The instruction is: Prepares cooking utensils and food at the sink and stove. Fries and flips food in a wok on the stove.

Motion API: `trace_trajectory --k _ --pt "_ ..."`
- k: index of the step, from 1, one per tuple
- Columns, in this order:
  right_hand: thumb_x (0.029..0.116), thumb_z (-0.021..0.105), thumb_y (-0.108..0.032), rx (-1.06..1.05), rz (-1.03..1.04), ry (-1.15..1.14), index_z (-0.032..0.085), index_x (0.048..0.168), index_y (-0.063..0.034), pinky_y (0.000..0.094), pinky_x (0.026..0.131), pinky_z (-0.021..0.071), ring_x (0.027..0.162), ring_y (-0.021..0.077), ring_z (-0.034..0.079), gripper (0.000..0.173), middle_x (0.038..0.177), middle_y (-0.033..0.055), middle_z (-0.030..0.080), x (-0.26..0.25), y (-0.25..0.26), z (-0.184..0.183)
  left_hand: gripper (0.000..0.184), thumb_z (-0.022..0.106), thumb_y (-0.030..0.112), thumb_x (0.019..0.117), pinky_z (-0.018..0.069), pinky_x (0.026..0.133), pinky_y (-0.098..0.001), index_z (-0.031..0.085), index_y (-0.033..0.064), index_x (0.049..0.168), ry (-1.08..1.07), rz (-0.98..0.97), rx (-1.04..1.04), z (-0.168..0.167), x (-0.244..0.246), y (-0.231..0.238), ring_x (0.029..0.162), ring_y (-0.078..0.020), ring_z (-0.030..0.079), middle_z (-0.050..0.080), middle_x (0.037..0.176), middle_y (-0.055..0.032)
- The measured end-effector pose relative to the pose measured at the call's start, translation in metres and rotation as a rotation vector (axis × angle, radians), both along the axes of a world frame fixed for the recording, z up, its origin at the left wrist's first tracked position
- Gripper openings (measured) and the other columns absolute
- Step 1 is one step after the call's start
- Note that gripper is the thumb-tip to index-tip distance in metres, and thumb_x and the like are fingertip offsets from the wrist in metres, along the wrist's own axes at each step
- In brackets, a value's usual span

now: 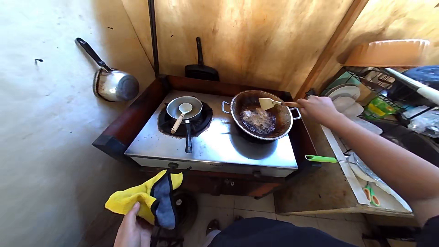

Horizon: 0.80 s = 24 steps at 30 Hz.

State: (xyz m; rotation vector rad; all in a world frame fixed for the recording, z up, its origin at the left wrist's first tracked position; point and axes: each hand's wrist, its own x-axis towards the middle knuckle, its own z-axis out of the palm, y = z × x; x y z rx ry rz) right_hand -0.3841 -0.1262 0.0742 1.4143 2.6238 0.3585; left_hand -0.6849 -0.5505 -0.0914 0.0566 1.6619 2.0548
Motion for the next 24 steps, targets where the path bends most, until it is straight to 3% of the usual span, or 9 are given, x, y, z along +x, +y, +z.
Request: trace_trajectory --k 4,7,13,24 --pt "0.0996 0.059 -0.006 -0.068 -0.043 -0.042 0.068 0.125 -0.0036 0.0630 0.078 0.0531 0.100 0.0489 0.067 0.027 0.114 0.0298 0.066 -0.037 -0.015 -0.017 0.028 0.032 0.021 0.1094 0.0550 0.092 -0.0262 0.051 0.0106 0.128 0.002 0.002 0.000 -0.003 0.001 0.000 0.104 -0.0015 0.064 0.064 0.113 0.0051" --pt "0.0941 0.059 0.006 -0.069 0.007 -0.107 0.067 0.119 0.0055 0.0606 0.075 0.0544 0.096 0.0495 0.067 0.026 0.113 0.0323 0.063 -0.059 -0.024 -0.030 0.028 0.033 0.021 0.1092 0.0547 0.093 -0.0262 0.051 0.0111 0.129 0.002 0.003 0.008 -0.006 0.001 -0.002 0.105 -0.0014 0.063 0.064 0.114 0.0056" --pt "0.0961 0.055 0.008 -0.084 0.010 -0.204 0.061 0.116 0.0163 0.0568 0.074 0.0554 0.096 0.0481 0.066 0.022 0.116 0.0346 0.059 -0.082 -0.041 -0.026 0.029 0.032 0.022 0.1091 0.0543 0.095 -0.0260 0.050 0.0120 0.129 -0.004 -0.006 0.037 -0.010 0.001 -0.006 0.106 -0.0017 0.064 0.064 0.114 0.0064" --pt "0.0958 0.053 0.010 0.014 -0.016 -0.288 0.062 0.114 0.0156 0.0551 0.073 0.0554 0.098 0.0470 0.066 0.021 0.114 0.0329 0.061 -0.057 -0.024 -0.002 0.029 0.032 0.021 0.1091 0.0538 0.096 -0.0271 0.050 0.0107 0.130 0.005 0.020 0.048 -0.017 0.000 -0.012 0.107 -0.0021 0.063 0.064 0.115 0.0048"
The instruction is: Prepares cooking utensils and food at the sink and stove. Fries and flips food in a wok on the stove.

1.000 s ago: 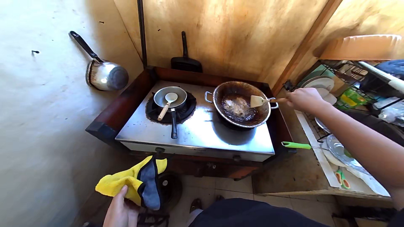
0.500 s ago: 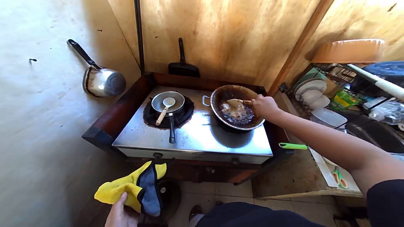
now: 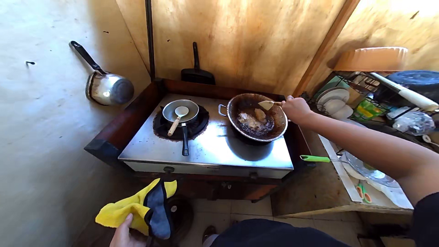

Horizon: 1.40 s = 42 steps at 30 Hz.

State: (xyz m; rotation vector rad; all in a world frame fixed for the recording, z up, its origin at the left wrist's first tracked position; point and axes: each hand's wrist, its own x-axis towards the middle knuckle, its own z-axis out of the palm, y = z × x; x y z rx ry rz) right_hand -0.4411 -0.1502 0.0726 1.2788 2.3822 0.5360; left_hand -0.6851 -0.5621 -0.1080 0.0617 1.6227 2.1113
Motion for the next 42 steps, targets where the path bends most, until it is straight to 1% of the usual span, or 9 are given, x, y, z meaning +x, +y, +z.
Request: trace_trajectory --k 5,9,11,15,19,22,28,37,42 --pt "0.0964 0.054 0.009 -0.004 -0.065 0.022 0.064 0.119 0.0103 0.0561 0.075 0.0547 0.099 0.0469 0.067 0.024 0.112 0.0312 0.063 0.016 0.003 0.007 0.028 0.033 0.021 0.1086 0.0543 0.095 -0.0264 0.051 0.0122 0.128 -0.005 -0.011 0.005 0.002 -0.001 0.003 0.106 -0.0015 0.064 0.065 0.114 0.0066" --pt "0.1001 0.060 -0.011 -0.040 -0.158 0.153 0.072 0.096 0.0019 0.0602 0.074 0.0526 0.097 0.0440 0.069 0.018 0.099 0.0237 0.071 0.042 0.006 0.013 0.027 0.033 0.020 0.1088 0.0541 0.095 -0.0257 0.051 0.0118 0.127 -0.007 -0.023 0.018 0.006 -0.001 0.006 0.106 -0.0012 0.064 0.065 0.113 0.0067" --pt "0.0990 0.062 -0.015 -0.063 -0.232 0.165 0.072 0.095 0.0027 0.0614 0.078 0.0517 0.101 0.0436 0.068 0.021 0.101 0.0239 0.071 0.051 0.006 0.016 0.027 0.033 0.020 0.1088 0.0540 0.095 -0.0258 0.051 0.0119 0.127 -0.004 -0.023 0.016 0.005 -0.001 0.006 0.106 -0.0013 0.064 0.065 0.113 0.0067" --pt "0.1001 0.061 -0.020 -0.127 -0.309 0.175 0.073 0.101 0.0002 0.0615 0.083 0.0514 0.107 0.0422 0.067 0.023 0.108 0.0228 0.071 0.063 0.012 0.004 0.027 0.034 0.019 0.1085 0.0538 0.096 -0.0267 0.052 0.0118 0.127 0.009 -0.036 0.015 0.006 0.001 0.009 0.107 -0.0014 0.063 0.065 0.113 0.0066" --pt "0.1055 0.052 -0.021 -0.170 -0.312 0.257 0.072 0.116 -0.0012 0.0613 0.090 0.0501 0.116 0.0420 0.065 0.029 0.118 0.0234 0.070 0.065 0.022 -0.021 0.028 0.034 0.021 0.1085 0.0535 0.097 -0.0271 0.052 0.0118 0.127 0.033 -0.060 0.004 0.005 -0.001 0.009 0.107 -0.0016 0.063 0.065 0.114 0.0067" --pt "0.1072 0.048 -0.021 -0.156 -0.277 0.294 0.070 0.119 -0.0010 0.0601 0.090 0.0496 0.116 0.0425 0.065 0.031 0.117 0.0238 0.070 0.067 0.024 -0.033 0.028 0.034 0.022 0.1083 0.0538 0.096 -0.0275 0.051 0.0116 0.128 0.039 -0.070 -0.005 0.003 -0.002 0.009 0.107 -0.0018 0.063 0.065 0.113 0.0062" --pt "0.1087 0.047 -0.023 -0.140 -0.209 0.322 0.068 0.128 -0.0056 0.0594 0.090 0.0494 0.115 0.0423 0.065 0.033 0.115 0.0238 0.070 0.062 0.006 -0.021 0.028 0.034 0.022 0.1080 0.0535 0.096 -0.0279 0.051 0.0116 0.128 0.039 -0.070 -0.039 0.003 -0.001 0.005 0.108 -0.0017 0.063 0.064 0.114 0.0068" --pt "0.1077 0.048 -0.024 -0.107 -0.205 0.318 0.069 0.127 -0.0091 0.0605 0.087 0.0496 0.113 0.0425 0.065 0.032 0.115 0.0232 0.070 0.076 0.008 -0.018 0.028 0.034 0.023 0.1085 0.0542 0.095 -0.0271 0.052 0.0119 0.127 0.027 -0.069 -0.048 0.008 0.002 0.007 0.106 -0.0013 0.063 0.065 0.113 0.0062" --pt "0.1076 0.045 -0.022 -0.160 -0.280 0.260 0.068 0.131 -0.0095 0.0610 0.092 0.0481 0.119 0.0414 0.063 0.036 0.123 0.0226 0.069 0.086 -0.003 -0.015 0.028 0.033 0.022 0.1088 0.0539 0.095 -0.0271 0.051 0.0118 0.127 0.033 -0.063 -0.059 0.009 0.001 0.005 0.105 -0.0012 0.063 0.064 0.112 0.0066"
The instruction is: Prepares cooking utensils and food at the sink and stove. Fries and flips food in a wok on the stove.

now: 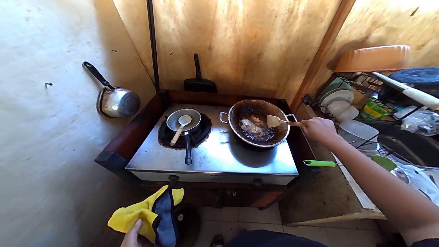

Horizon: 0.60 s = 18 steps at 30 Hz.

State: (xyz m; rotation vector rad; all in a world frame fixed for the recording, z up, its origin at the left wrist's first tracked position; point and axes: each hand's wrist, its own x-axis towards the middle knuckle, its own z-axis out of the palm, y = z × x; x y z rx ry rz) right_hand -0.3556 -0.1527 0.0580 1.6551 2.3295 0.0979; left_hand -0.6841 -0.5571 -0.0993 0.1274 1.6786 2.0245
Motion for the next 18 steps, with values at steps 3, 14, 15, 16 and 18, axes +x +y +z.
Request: trace_trajectory --k 3,14,15,16,18 --pt "0.1069 0.046 -0.024 -0.060 -0.047 -0.015 0.070 0.125 -0.0067 0.0616 0.094 0.0475 0.122 0.0414 0.062 0.035 0.125 0.0223 0.068 0.003 -0.003 0.000 0.028 0.033 0.022 0.1089 0.0540 0.095 -0.0269 0.051 0.0114 0.128 0.003 0.000 -0.005 0.000 0.000 -0.001 0.105 -0.0015 0.063 0.064 0.113 0.0061" --pt "0.1059 0.053 -0.039 -0.184 -0.200 0.197 0.072 0.119 -0.0019 0.0629 0.099 0.0459 0.123 0.0419 0.061 0.044 0.126 0.0247 0.066 -0.024 0.024 -0.024 0.028 0.033 0.023 0.1092 0.0546 0.093 -0.0261 0.051 0.0115 0.127 0.009 -0.027 -0.008 0.000 -0.001 0.005 0.104 0.0000 0.063 0.064 0.111 0.0072" --pt "0.1060 0.053 -0.039 -0.181 -0.204 0.217 0.072 0.120 -0.0025 0.0629 0.099 0.0457 0.123 0.0418 0.061 0.043 0.127 0.0244 0.067 -0.025 0.027 -0.025 0.028 0.032 0.023 0.1092 0.0544 0.093 -0.0259 0.050 0.0115 0.127 0.006 -0.028 -0.011 0.000 -0.001 0.004 0.104 0.0003 0.063 0.064 0.111 0.0071" --pt "0.1062 0.053 -0.038 -0.175 -0.206 0.229 0.072 0.121 -0.0030 0.0629 0.100 0.0456 0.123 0.0415 0.061 0.043 0.127 0.0242 0.067 -0.026 0.030 -0.025 0.028 0.032 0.023 0.1092 0.0541 0.094 -0.0256 0.050 0.0115 0.127 0.003 -0.030 -0.008 -0.001 -0.001 0.003 0.104 0.0003 0.063 0.064 0.111 0.0072" --pt "0.1066 0.053 -0.039 -0.151 -0.198 0.239 0.072 0.118 -0.0024 0.0631 0.098 0.0462 0.121 0.0418 0.062 0.043 0.123 0.0244 0.068 -0.030 0.033 -0.024 0.027 0.032 0.022 0.1090 0.0543 0.094 -0.0257 0.051 0.0124 0.126 0.004 -0.022 -0.006 -0.001 -0.001 0.001 0.104 -0.0002 0.063 0.064 0.110 0.0076"
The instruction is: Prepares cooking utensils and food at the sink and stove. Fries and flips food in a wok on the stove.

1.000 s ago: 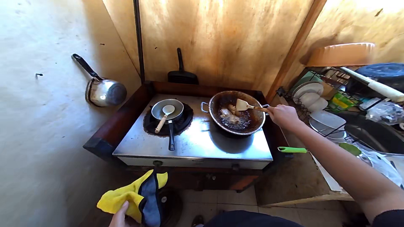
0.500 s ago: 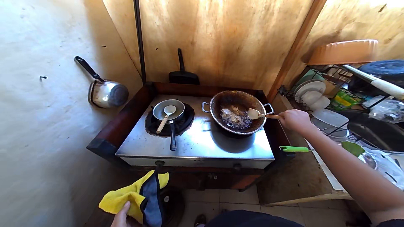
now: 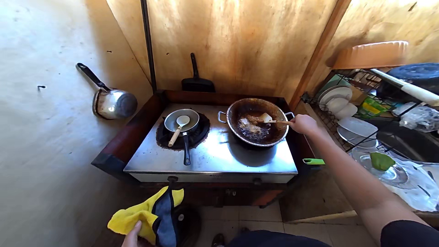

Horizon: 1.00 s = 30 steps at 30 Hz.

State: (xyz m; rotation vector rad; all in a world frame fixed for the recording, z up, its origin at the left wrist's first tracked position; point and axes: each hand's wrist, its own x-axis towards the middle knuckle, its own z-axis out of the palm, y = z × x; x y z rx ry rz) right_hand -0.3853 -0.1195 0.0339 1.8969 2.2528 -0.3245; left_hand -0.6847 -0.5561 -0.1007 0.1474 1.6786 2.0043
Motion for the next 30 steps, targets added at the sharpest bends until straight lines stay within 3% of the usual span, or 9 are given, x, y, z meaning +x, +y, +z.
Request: trace_trajectory --k 8,13,20,30 --pt "0.1065 0.052 -0.028 0.110 0.063 -0.039 0.073 0.114 -0.0042 0.0631 0.091 0.0487 0.116 0.0421 0.065 0.033 0.117 0.0232 0.070 -0.007 0.006 -0.001 0.027 0.033 0.023 0.1090 0.0548 0.093 -0.0261 0.051 0.0128 0.125 0.004 0.004 -0.018 -0.001 0.000 0.000 0.103 -0.0003 0.064 0.065 0.110 0.0074" --pt "0.1072 0.049 -0.021 0.237 0.154 -0.085 0.069 0.128 -0.0083 0.0600 0.090 0.0502 0.116 0.0411 0.065 0.031 0.120 0.0219 0.070 -0.003 0.000 -0.007 0.026 0.034 0.023 0.1088 0.0550 0.092 -0.0257 0.051 0.0128 0.126 -0.012 -0.005 -0.008 -0.001 0.001 0.004 0.103 -0.0002 0.064 0.065 0.110 0.0074" --pt "0.1069 0.051 -0.022 0.281 0.205 -0.064 0.066 0.136 -0.0137 0.0597 0.086 0.0510 0.112 0.0423 0.066 0.034 0.117 0.0227 0.070 -0.007 -0.029 0.013 0.026 0.034 0.022 0.1091 0.0545 0.092 -0.0251 0.051 0.0122 0.126 -0.018 -0.006 -0.020 0.000 0.002 0.007 0.103 0.0000 0.063 0.064 0.110 0.0068" --pt "0.1009 0.051 0.000 0.205 0.366 -0.197 0.061 0.130 0.0031 0.0595 0.084 0.0523 0.106 0.0470 0.065 0.031 0.117 0.0301 0.064 -0.059 -0.039 -0.007 0.028 0.033 0.023 0.1088 0.0546 0.094 -0.0268 0.051 0.0111 0.127 -0.009 -0.024 -0.005 -0.004 0.001 0.005 0.104 -0.0013 0.064 0.065 0.111 0.0060"
